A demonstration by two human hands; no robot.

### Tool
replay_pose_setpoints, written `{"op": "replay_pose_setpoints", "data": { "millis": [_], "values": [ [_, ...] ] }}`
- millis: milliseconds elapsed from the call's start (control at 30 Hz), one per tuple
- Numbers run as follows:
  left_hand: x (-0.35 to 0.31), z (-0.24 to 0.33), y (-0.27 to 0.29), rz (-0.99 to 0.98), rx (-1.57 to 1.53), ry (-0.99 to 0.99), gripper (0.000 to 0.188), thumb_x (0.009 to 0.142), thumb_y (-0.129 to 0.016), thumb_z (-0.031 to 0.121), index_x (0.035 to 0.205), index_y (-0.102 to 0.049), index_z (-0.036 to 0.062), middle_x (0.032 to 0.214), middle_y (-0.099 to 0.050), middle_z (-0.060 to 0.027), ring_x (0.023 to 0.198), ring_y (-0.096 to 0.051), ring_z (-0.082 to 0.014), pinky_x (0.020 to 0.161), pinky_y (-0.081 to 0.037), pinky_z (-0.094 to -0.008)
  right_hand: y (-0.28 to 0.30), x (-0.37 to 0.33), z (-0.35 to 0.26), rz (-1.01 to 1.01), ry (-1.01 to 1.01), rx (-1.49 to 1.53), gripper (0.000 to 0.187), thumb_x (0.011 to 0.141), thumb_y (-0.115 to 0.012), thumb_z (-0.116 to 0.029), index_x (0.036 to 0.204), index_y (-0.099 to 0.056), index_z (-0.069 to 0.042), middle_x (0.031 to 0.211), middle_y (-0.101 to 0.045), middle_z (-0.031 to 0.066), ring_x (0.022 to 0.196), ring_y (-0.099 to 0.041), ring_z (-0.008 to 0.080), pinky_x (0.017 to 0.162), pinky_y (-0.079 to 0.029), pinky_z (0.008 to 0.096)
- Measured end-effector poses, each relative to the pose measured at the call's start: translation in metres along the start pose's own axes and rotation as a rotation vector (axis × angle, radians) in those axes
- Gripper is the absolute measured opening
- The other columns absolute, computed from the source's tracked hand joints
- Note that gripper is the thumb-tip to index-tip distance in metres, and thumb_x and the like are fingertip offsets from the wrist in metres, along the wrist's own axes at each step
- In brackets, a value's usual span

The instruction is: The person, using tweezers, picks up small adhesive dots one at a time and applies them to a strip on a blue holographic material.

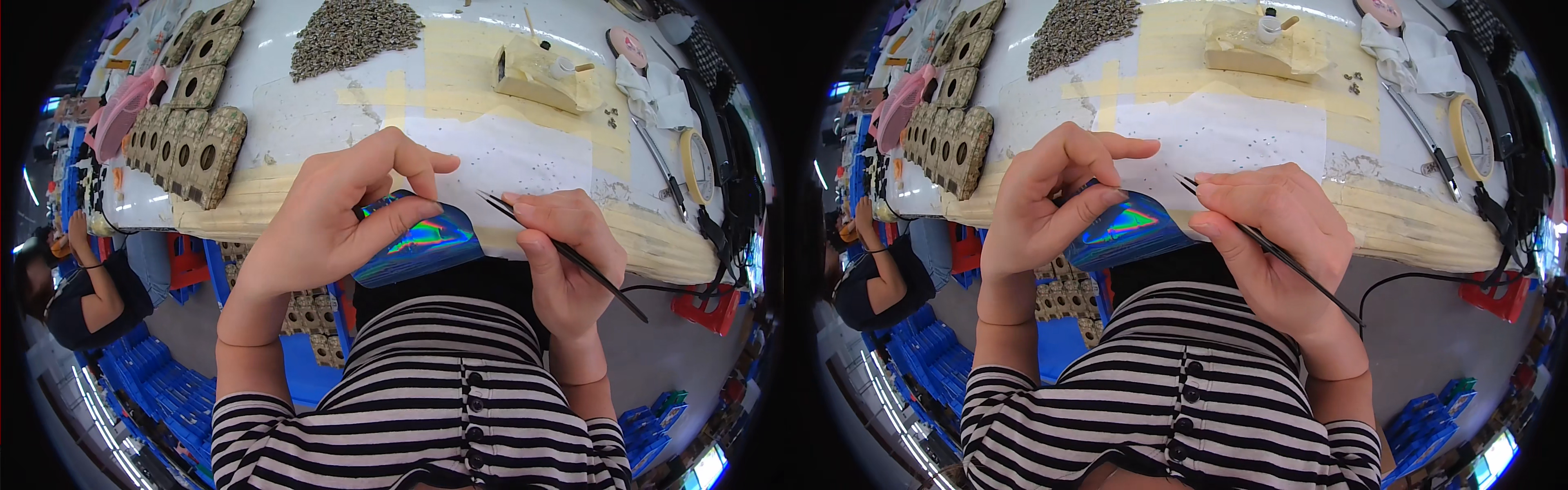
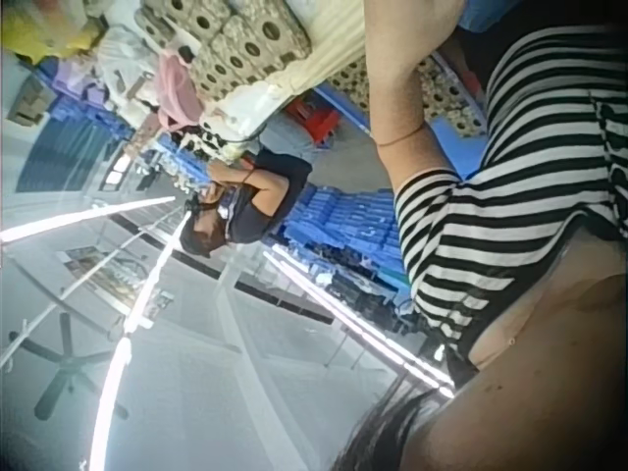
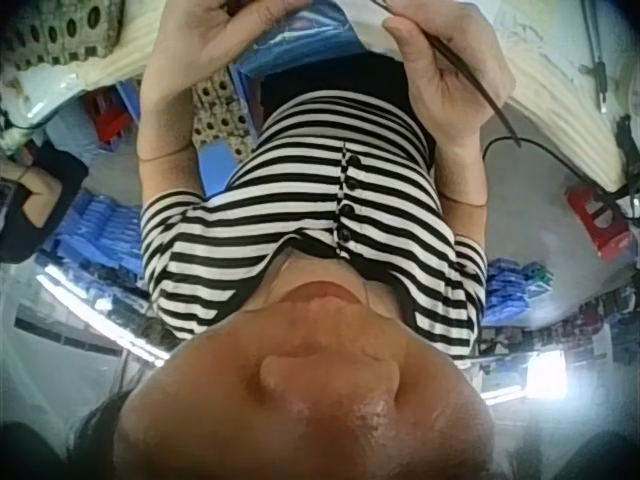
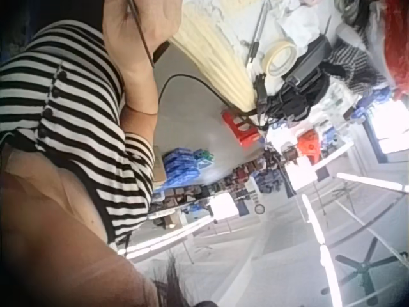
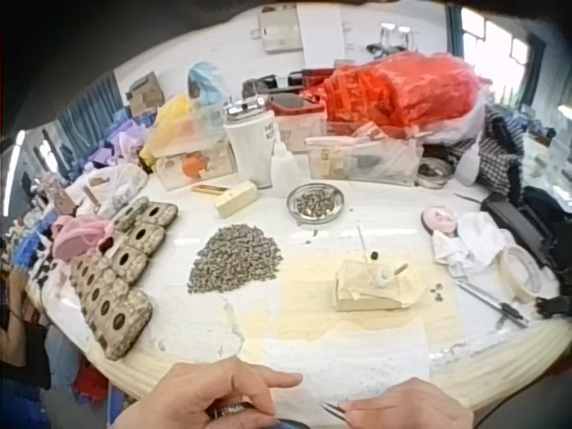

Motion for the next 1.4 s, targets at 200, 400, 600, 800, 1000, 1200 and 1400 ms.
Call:
{"op": "replay_pose_setpoints", "data": {
  "millis": [200,400,600,800,1000,1200,1400],
  "values": [
    [0.000,-0.011,0.005,0.066,-0.317,0.167,0.012,0.088,-0.066,0.002,0.094,-0.057,-0.0024,0.092,-0.065,-0.0063,0.072,-0.058,-0.0034,0.064,-0.047,-0.0165,0.003,0.003,-0.012,-0.019,0.069,0.086,0.023,0.076,-0.079,-0.011,0.094,-0.068,-0.002,0.094,-0.071,0.0117,0.079,-0.065,0.0251,0.069,-0.051,0.0303],
    [0.005,-0.017,0.003,0.011,-0.250,0.192,0.013,0.090,-0.066,0.005,0.097,-0.062,-0.0049,0.083,-0.066,-0.0035,0.073,-0.061,-0.0036,0.064,-0.047,-0.0163,-0.013,0.003,-0.021,-0.106,0.141,0.001,0.028,0.070,-0.081,-0.013,0.094,-0.069,-0.005,0.095,-0.071,0.0092,0.081,-0.062,0.0243,0.070,-0.051,0.0314],
    [0.008,-0.016,0.002,-0.045,-0.273,0.209,0.013,0.090,-0.065,0.006,0.096,-0.064,-0.0054,0.081,-0.067,-0.0039,0.073,-0.062,-0.0039,0.065,-0.049,-0.0169,-0.020,0.002,-0.018,-0.117,0.172,-0.057,0.028,0.067,-0.082,-0.014,0.092,-0.071,-0.006,0.095,-0.071,0.0076,0.081,-0.061,0.0230,0.069,-0.051,0.0314],
    [0.011,-0.021,0.001,-0.049,-0.304,0.220,0.013,0.090,-0.066,0.007,0.096,-0.064,-0.0050,0.082,-0.068,-0.0047,0.073,-0.062,-0.0045,0.066,-0.049,-0.0175,-0.024,0.006,-0.019,-0.095,0.209,-0.098,0.028,0.066,-0.082,-0.015,0.090,-0.071,-0.006,0.094,-0.071,0.0064,0.080,-0.061,0.0224,0.068,-0.050,0.0311],
    [0.011,-0.020,0.002,-0.041,-0.325,0.204,0.013,0.091,-0.066,0.007,0.095,-0.064,-0.0047,0.082,-0.068,-0.0045,0.073,-0.063,-0.0048,0.066,-0.050,-0.0177,-0.027,0.006,-0.017,-0.082,0.236,-0.125,0.027,0.067,-0.082,-0.017,0.089,-0.071,-0.006,0.092,-0.071,0.0058,0.077,-0.060,0.0218,0.066,-0.049,0.0310],
    [0.011,-0.021,0.001,-0.036,-0.334,0.214,0.013,0.091,-0.066,0.007,0.095,-0.064,-0.0047,0.082,-0.068,-0.0045,0.074,-0.063,-0.0052,0.067,-0.050,-0.0178,-0.029,0.006,-0.016,-0.092,0.244,-0.139,0.027,0.066,-0.082,-0.018,0.088,-0.071,-0.006,0.092,-0.071,0.0057,0.075,-0.059,0.0219,0.065,-0.048,0.0307],
    [0.011,-0.020,0.001,-0.046,-0.316,0.208,0.013,0.087,-0.069,0.005,0.094,-0.065,-0.0054,0.082,-0.068,-0.0043,0.074,-0.063,-0.0051,0.067,-0.050,-0.0180,-0.018,0.006,-0.011,-0.058,0.162,0.001,0.024,0.075,-0.080,-0.014,0.092,-0.068,-0.003,0.091,-0.071,0.0108,0.076,-0.062,0.0219,0.067,-0.050,0.0304]
  ]
}}
Point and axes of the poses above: each hand's wrist, its own x-axis towards the middle knuckle, its own y-axis out of the back of the hand, z = x × y, the point moved 8 cm from there along x, towards the middle knuckle
